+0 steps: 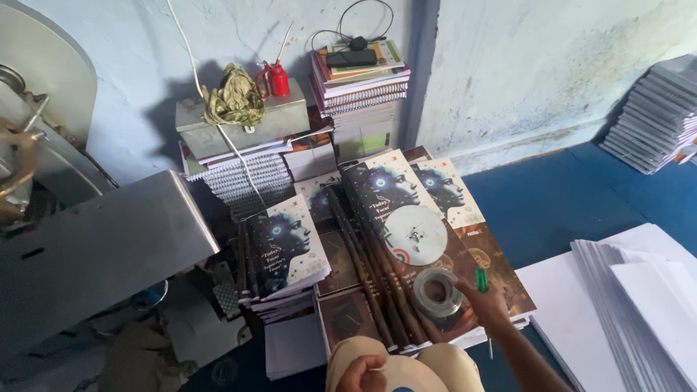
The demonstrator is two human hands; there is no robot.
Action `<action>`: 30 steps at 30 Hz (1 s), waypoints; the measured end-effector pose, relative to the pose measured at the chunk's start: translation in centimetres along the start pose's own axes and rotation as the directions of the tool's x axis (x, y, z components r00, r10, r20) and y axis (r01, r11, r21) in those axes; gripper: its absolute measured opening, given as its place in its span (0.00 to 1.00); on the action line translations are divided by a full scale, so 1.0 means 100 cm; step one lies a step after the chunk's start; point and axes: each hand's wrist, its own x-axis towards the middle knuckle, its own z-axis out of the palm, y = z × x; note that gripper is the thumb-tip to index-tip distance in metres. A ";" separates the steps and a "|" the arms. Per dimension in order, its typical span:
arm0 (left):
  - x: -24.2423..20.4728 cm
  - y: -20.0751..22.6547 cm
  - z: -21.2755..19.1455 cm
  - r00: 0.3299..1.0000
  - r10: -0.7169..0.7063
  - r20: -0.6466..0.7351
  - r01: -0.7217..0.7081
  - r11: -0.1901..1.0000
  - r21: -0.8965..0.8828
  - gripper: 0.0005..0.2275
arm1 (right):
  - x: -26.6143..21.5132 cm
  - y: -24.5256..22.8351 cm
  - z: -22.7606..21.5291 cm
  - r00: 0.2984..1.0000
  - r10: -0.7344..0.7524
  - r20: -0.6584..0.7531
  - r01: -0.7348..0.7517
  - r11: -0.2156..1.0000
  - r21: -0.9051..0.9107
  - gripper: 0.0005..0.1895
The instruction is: The person sits on the floor and assembles a wire spool by placing a blue plastic hub into a metal wire coil, then securing it with a screwdriver. The person then picks up a white circular disc and places it on top of the assembled spool.
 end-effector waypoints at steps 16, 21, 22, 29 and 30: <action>0.037 -0.046 0.003 0.944 0.052 0.326 -0.001 0.988 -0.155 0.14 | 0.006 -0.012 0.032 0.999 0.024 -0.026 -0.031 0.953 -0.302 0.33; 0.043 -0.047 0.008 0.930 0.141 0.340 -0.047 0.962 -0.269 0.13 | 0.019 -0.003 0.039 0.999 -0.027 -0.044 0.008 0.923 -0.385 0.35; 0.047 -0.046 0.010 0.917 0.179 0.355 -0.065 0.949 -0.310 0.14 | 0.022 0.000 0.040 0.997 -0.067 -0.049 0.042 0.916 -0.400 0.34; 0.040 -0.037 0.009 0.934 0.214 0.287 -0.160 0.967 -0.199 0.10 | 0.040 0.018 0.043 0.988 -0.145 -0.045 0.110 0.889 -0.445 0.31; 0.038 -0.036 0.009 0.933 0.234 0.273 -0.200 0.969 -0.148 0.10 | 0.042 0.019 0.043 0.986 -0.161 -0.049 0.122 0.884 -0.451 0.31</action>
